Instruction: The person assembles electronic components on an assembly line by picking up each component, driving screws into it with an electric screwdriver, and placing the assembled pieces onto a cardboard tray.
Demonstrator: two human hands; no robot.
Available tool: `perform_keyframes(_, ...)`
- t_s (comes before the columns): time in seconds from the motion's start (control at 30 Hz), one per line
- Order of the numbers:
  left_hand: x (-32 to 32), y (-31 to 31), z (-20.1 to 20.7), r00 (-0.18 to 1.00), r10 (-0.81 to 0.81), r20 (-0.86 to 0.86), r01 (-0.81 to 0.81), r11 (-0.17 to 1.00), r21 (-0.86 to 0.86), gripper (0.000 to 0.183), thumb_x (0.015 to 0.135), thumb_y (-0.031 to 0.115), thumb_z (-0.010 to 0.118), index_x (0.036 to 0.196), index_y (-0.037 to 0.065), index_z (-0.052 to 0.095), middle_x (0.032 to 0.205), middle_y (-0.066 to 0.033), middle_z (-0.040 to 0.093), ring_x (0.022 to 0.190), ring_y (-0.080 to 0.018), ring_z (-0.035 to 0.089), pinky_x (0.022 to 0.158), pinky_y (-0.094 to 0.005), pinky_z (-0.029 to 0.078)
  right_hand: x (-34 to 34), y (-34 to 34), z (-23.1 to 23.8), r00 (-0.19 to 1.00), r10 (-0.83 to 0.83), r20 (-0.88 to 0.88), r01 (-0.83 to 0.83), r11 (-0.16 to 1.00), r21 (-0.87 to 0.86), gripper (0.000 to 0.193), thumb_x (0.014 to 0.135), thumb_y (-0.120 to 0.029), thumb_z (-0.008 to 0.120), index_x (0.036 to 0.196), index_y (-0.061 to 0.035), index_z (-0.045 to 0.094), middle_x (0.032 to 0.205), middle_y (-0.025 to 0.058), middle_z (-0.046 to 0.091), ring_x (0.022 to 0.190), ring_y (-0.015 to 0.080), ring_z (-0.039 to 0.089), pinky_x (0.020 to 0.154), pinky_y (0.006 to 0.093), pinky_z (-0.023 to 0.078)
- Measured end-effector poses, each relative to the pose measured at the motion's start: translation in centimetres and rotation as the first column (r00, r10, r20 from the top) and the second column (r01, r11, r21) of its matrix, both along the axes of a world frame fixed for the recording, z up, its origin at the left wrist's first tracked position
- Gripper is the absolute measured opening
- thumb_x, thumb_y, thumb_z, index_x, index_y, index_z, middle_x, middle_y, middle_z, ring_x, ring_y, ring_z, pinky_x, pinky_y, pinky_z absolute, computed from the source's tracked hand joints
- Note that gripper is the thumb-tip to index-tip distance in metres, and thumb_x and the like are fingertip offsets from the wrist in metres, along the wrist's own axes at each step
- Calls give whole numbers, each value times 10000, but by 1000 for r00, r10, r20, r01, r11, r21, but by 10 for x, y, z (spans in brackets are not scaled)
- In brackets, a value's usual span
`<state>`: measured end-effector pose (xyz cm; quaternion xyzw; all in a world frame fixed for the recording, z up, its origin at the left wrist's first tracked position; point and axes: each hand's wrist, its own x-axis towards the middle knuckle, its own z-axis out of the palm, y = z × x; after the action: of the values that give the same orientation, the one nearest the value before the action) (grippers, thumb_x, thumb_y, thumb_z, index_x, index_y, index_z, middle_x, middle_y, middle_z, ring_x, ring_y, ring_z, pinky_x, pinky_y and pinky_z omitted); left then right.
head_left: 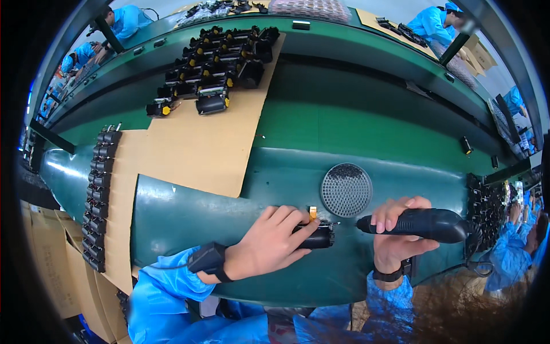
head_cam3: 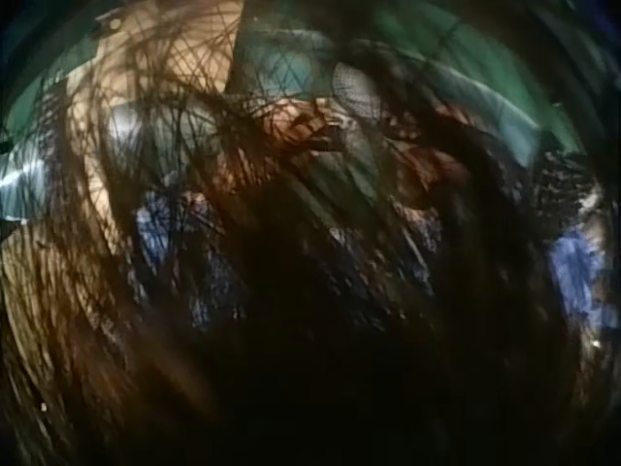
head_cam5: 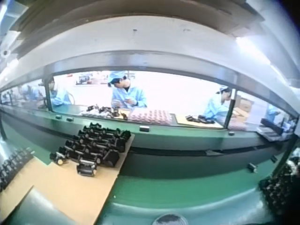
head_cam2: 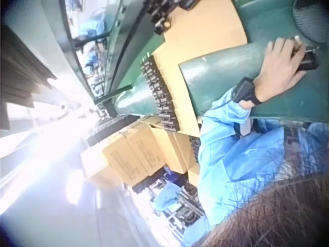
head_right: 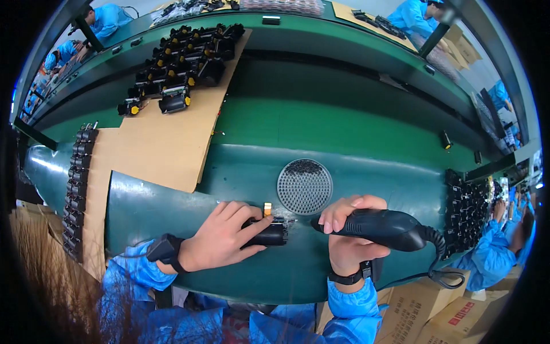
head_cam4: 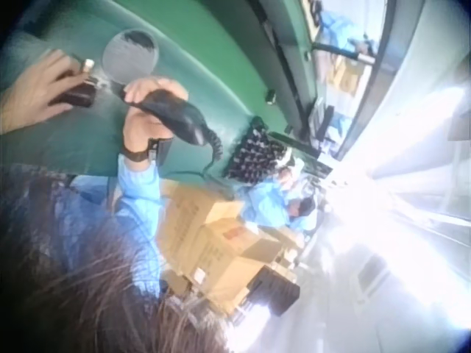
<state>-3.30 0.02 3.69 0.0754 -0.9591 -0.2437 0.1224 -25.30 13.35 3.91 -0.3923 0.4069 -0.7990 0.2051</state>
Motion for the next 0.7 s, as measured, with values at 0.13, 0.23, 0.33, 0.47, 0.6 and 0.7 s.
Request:
perform_keyframes(0.13, 4, 0, -5, 999, 1, -38, -3, 998, -61, 630, 825, 311, 818, 1366, 50, 628, 1229, -108, 553, 1156, -303, 538, 943, -425, 458, -5, -11, 14, 998, 13, 65, -10, 999, -49, 975, 769, -978, 429, 1139, -75, 467, 746, 30, 526, 611, 155, 554, 577, 328, 498)
perform_keyframes(0.23, 6, -2, -12, 998, -16, -58, 13, 998, -63, 637, 844, 324, 801, 1380, 35, 616, 1227, -114, 552, 1158, -312, 538, 950, -425, 471, -6, -27, 14, 997, 36, 71, -33, 998, -44, 974, 754, -988, 434, 1088, -74, 478, 727, 29, 518, 587, 151, 542, 550, 317, 482)
perform_keyframes(0.33, 5, -4, -17, 996, -32, -83, 29, 999, -35, 647, 846, 320, 798, 1387, 20, 607, 1211, -113, 556, 1140, -311, 548, 932, -413, 490, -10, -41, 4, 1000, -14, 7, 14, 1000, 5, 886, 816, -944, 468, 1031, -85, 507, 676, 26, 510, 521, 142, 496, 502, 311, 437)
perform_keyframes(0.47, 7, -3, -20, 995, -38, -92, 40, 999, 17, 674, 827, 290, 814, 1405, 22, 593, 1176, -107, 560, 1103, -307, 565, 899, -400, 504, -28, -38, -1, 996, -61, 62, 63, 998, -28, 937, 772, -979, 435, 1021, -77, 493, 679, 31, 515, 521, 149, 514, 496, 308, 450)
perform_keyframes(0.6, 9, -5, -17, 994, -26, -104, 28, 999, 21, 654, 812, 266, 827, 1378, 25, 603, 1174, -108, 562, 1091, -304, 569, 892, -402, 502, -34, -37, -3, 993, -92, 80, 95, 995, -35, 907, 824, -959, 395, 1029, -82, 502, 666, 30, 511, 488, 152, 497, 478, 308, 433)
perform_keyframes(0.7, 10, -6, -19, 994, -16, -106, 23, 998, 64, 601, 805, 261, 834, 1319, 31, 625, 1170, -103, 571, 1080, -300, 573, 888, -403, 500, -33, -36, -7, 991, -118, 62, 117, 993, 20, 892, 846, -946, 383, 1035, -84, 507, 665, 32, 511, 489, 152, 500, 477, 309, 431)
